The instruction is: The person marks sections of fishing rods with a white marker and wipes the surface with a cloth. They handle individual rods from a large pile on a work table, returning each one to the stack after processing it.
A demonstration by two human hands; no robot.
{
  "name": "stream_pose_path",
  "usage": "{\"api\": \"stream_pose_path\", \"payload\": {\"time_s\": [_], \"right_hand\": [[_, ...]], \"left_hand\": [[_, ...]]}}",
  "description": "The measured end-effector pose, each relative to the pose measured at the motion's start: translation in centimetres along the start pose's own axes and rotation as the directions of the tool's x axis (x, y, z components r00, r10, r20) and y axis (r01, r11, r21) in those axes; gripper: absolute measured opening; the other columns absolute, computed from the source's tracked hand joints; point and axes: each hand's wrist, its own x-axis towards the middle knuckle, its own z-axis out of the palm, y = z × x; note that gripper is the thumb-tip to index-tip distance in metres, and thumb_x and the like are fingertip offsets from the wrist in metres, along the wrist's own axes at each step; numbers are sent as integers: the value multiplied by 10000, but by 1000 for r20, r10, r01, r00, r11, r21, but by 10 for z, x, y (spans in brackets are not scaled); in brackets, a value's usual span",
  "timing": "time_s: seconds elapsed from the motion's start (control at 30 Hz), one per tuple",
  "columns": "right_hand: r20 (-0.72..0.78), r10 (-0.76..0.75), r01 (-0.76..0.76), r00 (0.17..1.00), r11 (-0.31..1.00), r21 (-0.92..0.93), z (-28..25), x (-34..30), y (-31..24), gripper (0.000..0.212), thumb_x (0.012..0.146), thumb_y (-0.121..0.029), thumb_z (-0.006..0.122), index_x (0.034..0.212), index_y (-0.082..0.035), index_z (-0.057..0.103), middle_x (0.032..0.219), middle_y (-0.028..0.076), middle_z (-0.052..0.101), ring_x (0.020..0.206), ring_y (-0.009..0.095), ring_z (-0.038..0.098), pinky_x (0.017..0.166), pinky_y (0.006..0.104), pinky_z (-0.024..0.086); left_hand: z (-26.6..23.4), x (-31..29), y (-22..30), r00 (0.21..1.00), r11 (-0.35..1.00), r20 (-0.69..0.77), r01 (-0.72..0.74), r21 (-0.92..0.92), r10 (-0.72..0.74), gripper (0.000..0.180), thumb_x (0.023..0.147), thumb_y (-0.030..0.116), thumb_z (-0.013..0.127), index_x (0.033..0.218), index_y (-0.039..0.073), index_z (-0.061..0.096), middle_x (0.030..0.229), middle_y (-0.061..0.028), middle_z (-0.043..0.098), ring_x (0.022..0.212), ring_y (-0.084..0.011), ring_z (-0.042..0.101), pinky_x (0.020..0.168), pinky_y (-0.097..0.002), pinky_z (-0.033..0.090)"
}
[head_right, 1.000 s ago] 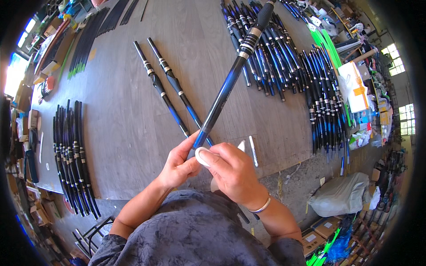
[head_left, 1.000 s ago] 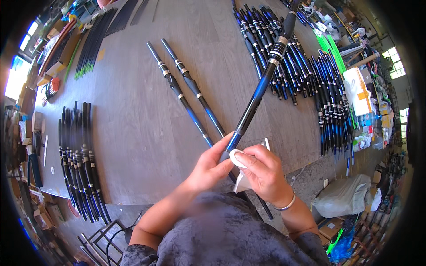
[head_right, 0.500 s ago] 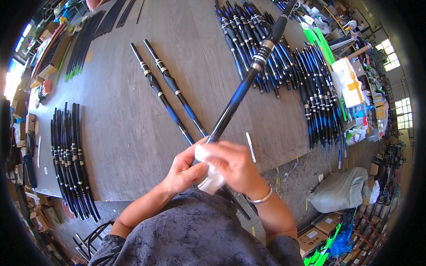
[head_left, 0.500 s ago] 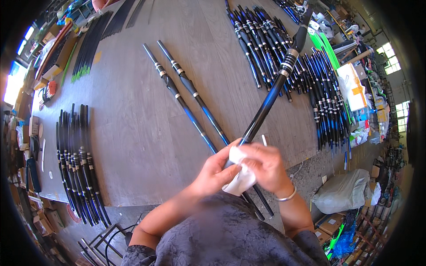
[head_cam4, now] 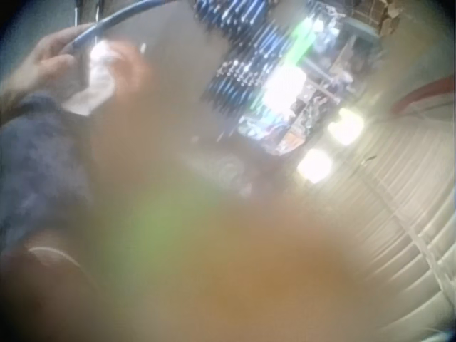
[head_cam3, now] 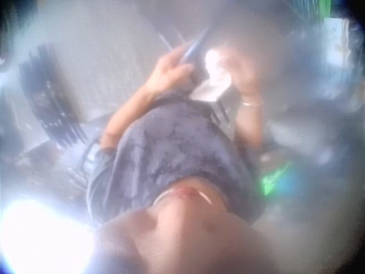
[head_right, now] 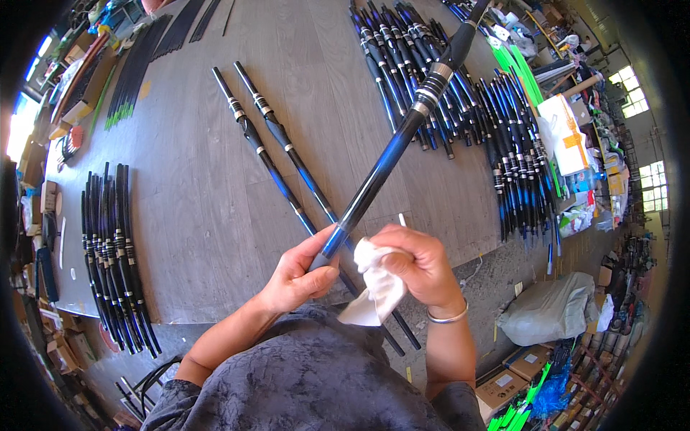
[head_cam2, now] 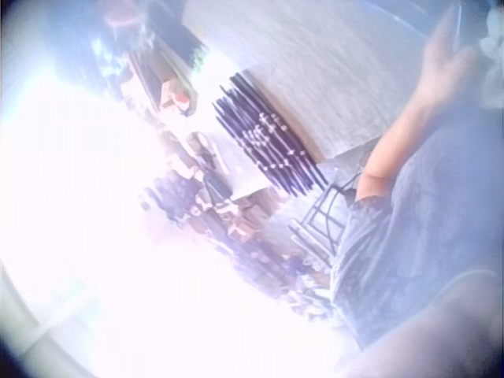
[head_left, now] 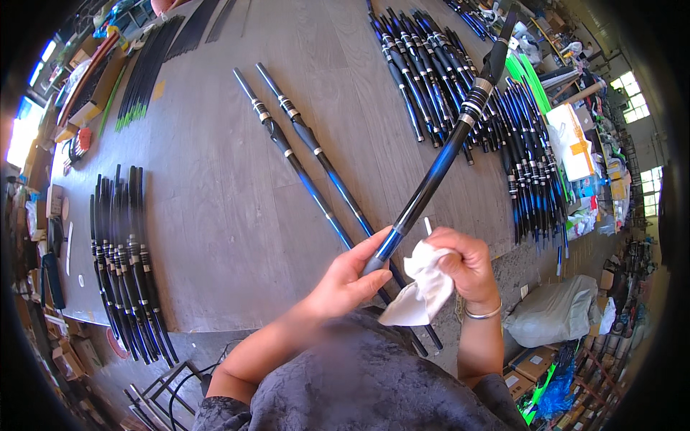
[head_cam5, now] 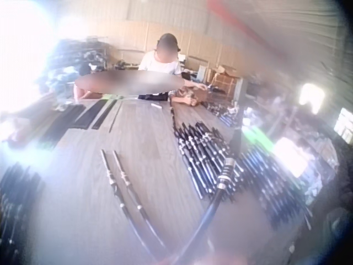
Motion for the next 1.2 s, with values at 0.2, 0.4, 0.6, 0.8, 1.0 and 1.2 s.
{"api": "stream_pose_path", "payload": {"time_s": [0.2,0.4,0.6,0.8,1.0,1.2], "right_hand": [[-46,-90,73,995,956,-283,19,11,-7,205,870,-41,645,1067,18,654,876,98,637,744,193,618,651,292,476],[-106,172,-192,979,953,-235,-45,-10,-3,183,909,-126,632,1023,18,625,823,71,667,691,130,619,602,294,495],[-304,-261,-278,916,133,-951,-102,-13,17,461,834,-185,717,1220,-31,517,1210,143,558,1124,219,550,913,373,464],[-425,186,56,886,867,496,-16,0,61,476,997,-292,500,1369,-17,391,1252,170,553,1122,267,583,968,397,478],[-430,293,148,854,655,741,-17,4,68,287,999,-139,483,1274,-67,443,979,118,617,857,215,638,795,360,545],[-426,357,86,831,675,733,-57,-9,86,283,978,-108,512,1253,-46,491,922,76,599,783,164,597,709,296,529]], "left_hand": [[6,3,-1,999,1000,-40,16,-8,-16,636,929,64,562,1498,69,278,762,48,474,575,-40,390,496,-203,311],[-4,4,-7,997,988,-58,-43,145,52,651,922,56,561,1497,64,258,717,24,426,543,-57,399,464,-217,322],[0,16,-17,997,985,-28,-60,163,65,662,942,138,592,1498,76,238,759,18,451,554,-61,396,473,-218,327],[19,35,-34,1000,955,16,-14,295,10,610,951,114,563,1481,75,262,807,17,488,621,-60,442,531,-211,364],[30,54,-56,994,903,10,94,419,-108,567,959,93,534,1444,46,245,743,5,498,618,-65,459,546,-212,373],[28,92,-77,983,842,177,-50,536,-54,579,958,185,591,1389,39,233,841,-76,604,606,-87,497,533,-212,410]]}}
